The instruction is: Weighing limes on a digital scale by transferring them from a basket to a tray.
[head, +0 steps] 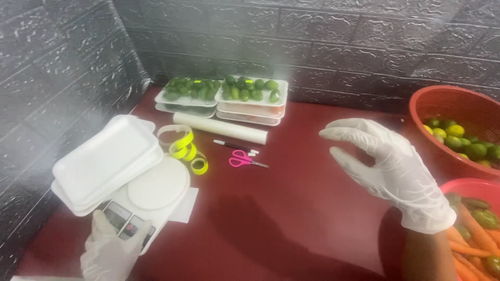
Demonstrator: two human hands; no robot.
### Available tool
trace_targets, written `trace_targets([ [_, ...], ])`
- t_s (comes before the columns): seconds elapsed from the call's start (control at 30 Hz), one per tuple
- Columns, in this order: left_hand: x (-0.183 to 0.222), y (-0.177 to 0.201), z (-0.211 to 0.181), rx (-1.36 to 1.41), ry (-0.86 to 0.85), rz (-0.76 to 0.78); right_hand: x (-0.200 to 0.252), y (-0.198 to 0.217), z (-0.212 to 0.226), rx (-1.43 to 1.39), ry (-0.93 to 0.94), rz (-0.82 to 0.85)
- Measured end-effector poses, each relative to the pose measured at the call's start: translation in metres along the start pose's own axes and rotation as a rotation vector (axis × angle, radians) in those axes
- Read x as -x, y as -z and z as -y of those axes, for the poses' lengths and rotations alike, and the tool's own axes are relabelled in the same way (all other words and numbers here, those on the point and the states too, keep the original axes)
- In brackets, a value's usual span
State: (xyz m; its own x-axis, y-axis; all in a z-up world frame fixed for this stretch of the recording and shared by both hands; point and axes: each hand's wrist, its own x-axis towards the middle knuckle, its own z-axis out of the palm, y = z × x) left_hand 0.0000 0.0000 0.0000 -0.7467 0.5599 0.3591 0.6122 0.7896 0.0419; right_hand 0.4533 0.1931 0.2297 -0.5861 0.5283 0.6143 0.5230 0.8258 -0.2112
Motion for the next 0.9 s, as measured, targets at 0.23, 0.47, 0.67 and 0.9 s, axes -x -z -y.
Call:
trace_targets([
  [0.23, -0.014, 0.016, 0.004, 0.162, 0.031, 0.134, 0.002, -0.005, -0.003, 0.030, -0.152, 0.132],
  [0.47, -0.027, -0.013, 0.022, 0.252, 0.023, 0.048, 0.003, -0.004, -0.009, -0.003, -0.011, 0.057],
  [0.67, -0.024, 0.032, 0.011, 0.708, 0.268, 0.269, -0.001, -0.002, -0.012, -0.039, 0.009, 0.048],
  [0.9, -0.019, 0.048, 0.010, 0.914, 0.477, 0.599, 0.001, 0.001, -0.010, -0.020, -0.001, 0.032],
])
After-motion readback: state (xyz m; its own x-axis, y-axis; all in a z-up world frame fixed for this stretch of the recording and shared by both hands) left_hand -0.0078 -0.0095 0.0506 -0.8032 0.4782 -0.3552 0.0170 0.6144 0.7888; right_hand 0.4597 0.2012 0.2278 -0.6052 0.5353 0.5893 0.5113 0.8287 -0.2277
